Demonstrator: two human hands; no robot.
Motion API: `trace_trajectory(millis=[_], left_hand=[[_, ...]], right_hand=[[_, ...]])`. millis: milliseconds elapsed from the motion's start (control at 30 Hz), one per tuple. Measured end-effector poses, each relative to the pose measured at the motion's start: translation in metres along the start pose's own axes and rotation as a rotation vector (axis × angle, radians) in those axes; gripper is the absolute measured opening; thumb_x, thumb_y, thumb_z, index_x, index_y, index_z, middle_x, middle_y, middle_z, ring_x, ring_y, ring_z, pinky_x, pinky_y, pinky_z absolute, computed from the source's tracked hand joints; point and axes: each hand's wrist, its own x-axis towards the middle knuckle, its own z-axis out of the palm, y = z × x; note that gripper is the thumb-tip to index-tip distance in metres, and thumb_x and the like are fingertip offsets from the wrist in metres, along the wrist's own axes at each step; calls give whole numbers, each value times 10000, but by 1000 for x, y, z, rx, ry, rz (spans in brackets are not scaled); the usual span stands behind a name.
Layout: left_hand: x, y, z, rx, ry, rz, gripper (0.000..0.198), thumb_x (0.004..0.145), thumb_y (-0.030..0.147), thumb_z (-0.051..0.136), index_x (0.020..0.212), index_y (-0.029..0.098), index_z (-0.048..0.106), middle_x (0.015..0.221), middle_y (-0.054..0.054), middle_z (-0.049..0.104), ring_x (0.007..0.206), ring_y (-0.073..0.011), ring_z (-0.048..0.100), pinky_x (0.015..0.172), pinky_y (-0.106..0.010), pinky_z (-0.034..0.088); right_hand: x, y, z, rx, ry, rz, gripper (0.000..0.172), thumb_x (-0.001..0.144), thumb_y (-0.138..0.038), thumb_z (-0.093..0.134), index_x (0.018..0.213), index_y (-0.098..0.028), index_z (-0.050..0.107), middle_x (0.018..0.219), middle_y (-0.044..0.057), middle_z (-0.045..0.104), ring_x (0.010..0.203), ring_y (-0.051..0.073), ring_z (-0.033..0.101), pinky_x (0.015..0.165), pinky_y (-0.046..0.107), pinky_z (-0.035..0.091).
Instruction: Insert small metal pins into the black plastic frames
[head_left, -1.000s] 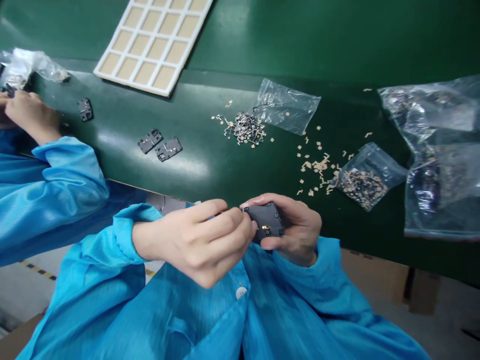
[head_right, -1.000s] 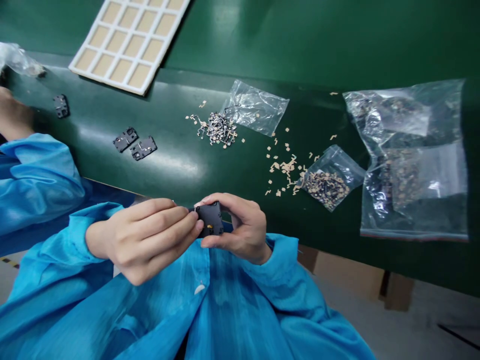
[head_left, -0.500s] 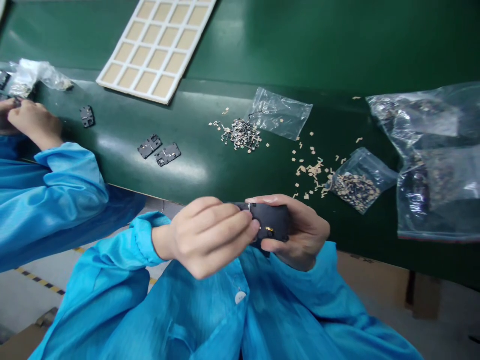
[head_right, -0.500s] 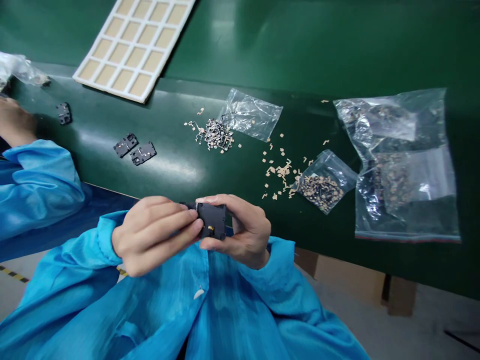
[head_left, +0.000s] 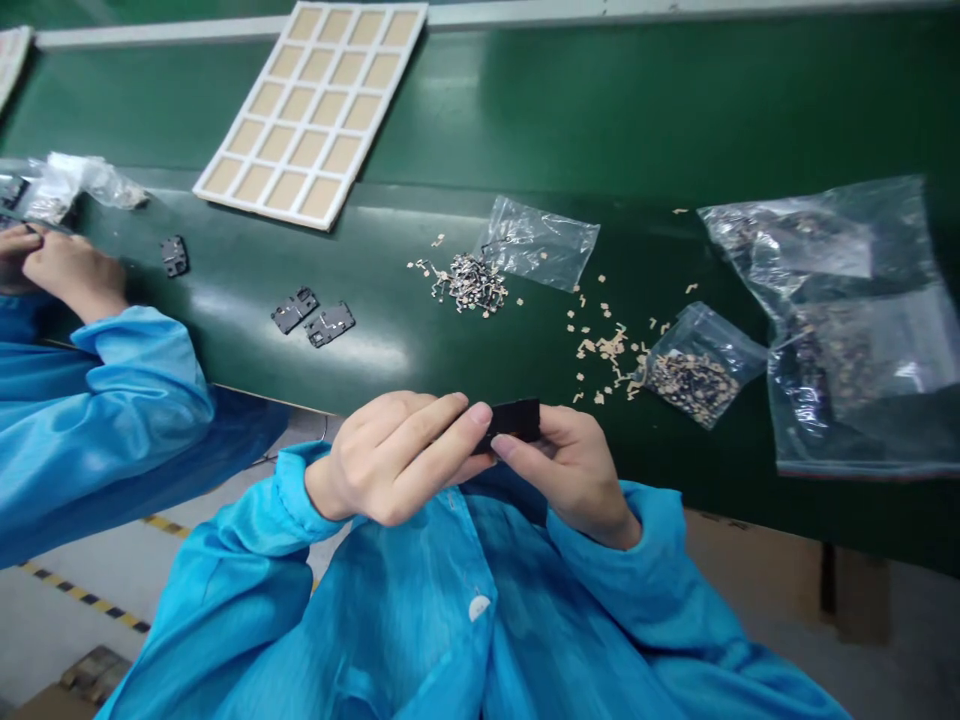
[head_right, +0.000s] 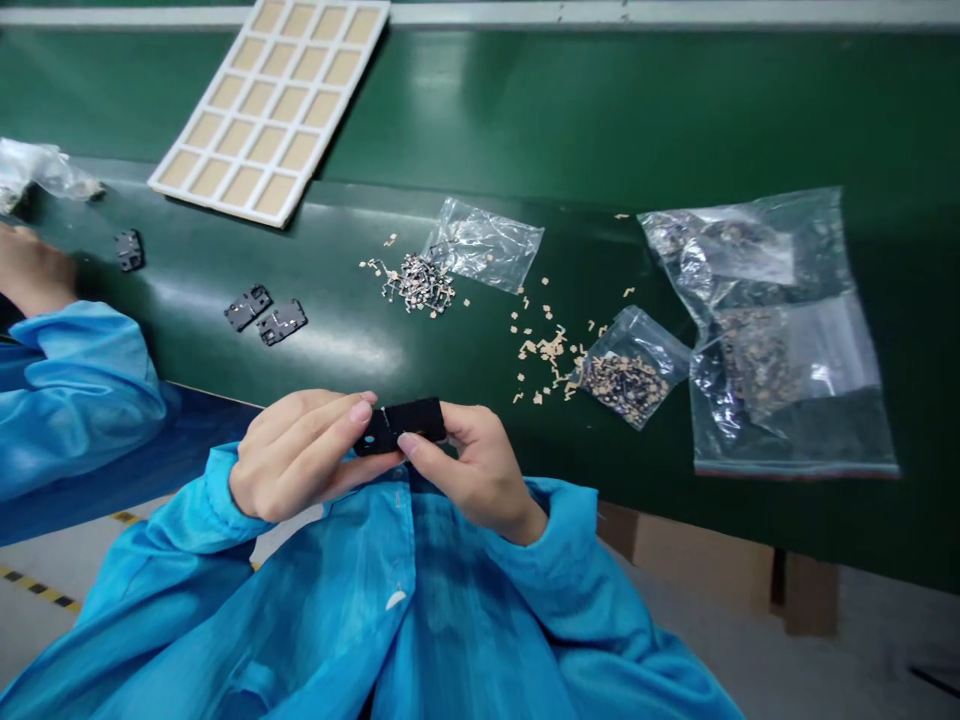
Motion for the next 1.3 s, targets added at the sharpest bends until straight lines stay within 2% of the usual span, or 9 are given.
trace_trajectory(millis=[167, 300, 433, 567, 833, 933, 1067, 1200, 1300], left_hand=[[-3, 2, 7, -46, 20, -22, 451, 843, 318, 708, 1206, 107, 544, 869, -66, 754, 763, -159, 728, 699, -244, 614], [-6, 5, 10, -217, -15, -245, 550, 843, 384, 700, 1301, 156, 498, 861, -44, 742, 713, -139, 703, 664, -238, 590], [-7, 8, 14, -561, -60, -540, 361, 820, 431, 710, 1038, 150, 652, 800, -38, 729, 655, -109, 667, 625, -205, 552], [-7, 9, 21, -804, -85, -776, 289, 815, 423, 707, 761, 140, 683, 693, -33, 711, 576, -96, 630, 532, -183, 498], [-15, 10, 30, -1001, -115, -1007, 287, 861, 364, 638, 699, 141, 718, 621, -22, 700, 521, -92, 600, 494, -174, 472], [-30, -7, 27, -831, -76, -1097, 276, 820, 406, 670, 752, 146, 733, 666, -27, 715, 562, -113, 621, 531, -196, 491], [-60, -50, 17, -309, 37, -1200, 341, 793, 418, 672, 977, 136, 725, 780, -63, 726, 679, -170, 660, 637, -270, 524], [-81, -80, 9, 287, -90, -992, 389, 825, 400, 640, 1103, 132, 690, 1186, -178, 663, 1096, -319, 606, 959, -455, 463], [-84, -78, 10, 443, -114, -847, 389, 851, 384, 624, 1146, 133, 663, 1215, -191, 637, 1115, -325, 583, 951, -452, 449]], right_hand=[[2, 3, 2, 51, 31, 21, 112, 783, -243, 646, 757, -179, 734, 659, 17, 707, 576, 131, 638, 536, 223, 524], [1, 3, 3, 33, 50, 24, 114, 775, -237, 631, 740, -173, 718, 617, 10, 692, 543, 132, 631, 498, 220, 510], [0, 1, 4, -107, 51, -40, 132, 790, -211, 588, 722, -160, 688, 606, 4, 679, 535, 119, 612, 488, 209, 469], [-1, 1, 5, -303, 81, -111, 194, 801, -208, 582, 614, -160, 608, 526, -13, 591, 472, 91, 517, 453, 210, 390], [3, 6, 3, -378, -21, -19, 198, 847, -244, 569, 683, -163, 644, 626, 22, 678, 562, 136, 635, 531, 235, 493], [3, 9, -2, -324, -48, 3, 160, 850, -264, 583, 868, -157, 702, 753, 37, 737, 658, 152, 694, 603, 243, 556], [-5, 12, -18, -300, 2, -10, 214, 841, -250, 608, 1012, -164, 705, 860, 51, 764, 733, 155, 723, 690, 261, 605], [-19, 7, -39, -394, 83, -64, 153, 857, -222, 602, 953, -187, 716, 828, 40, 763, 708, 150, 726, 671, 251, 615], [-36, -3, -56, -519, 179, -121, 144, 872, -229, 602, 969, -226, 710, 853, 25, 763, 738, 159, 732, 681, 254, 618]])
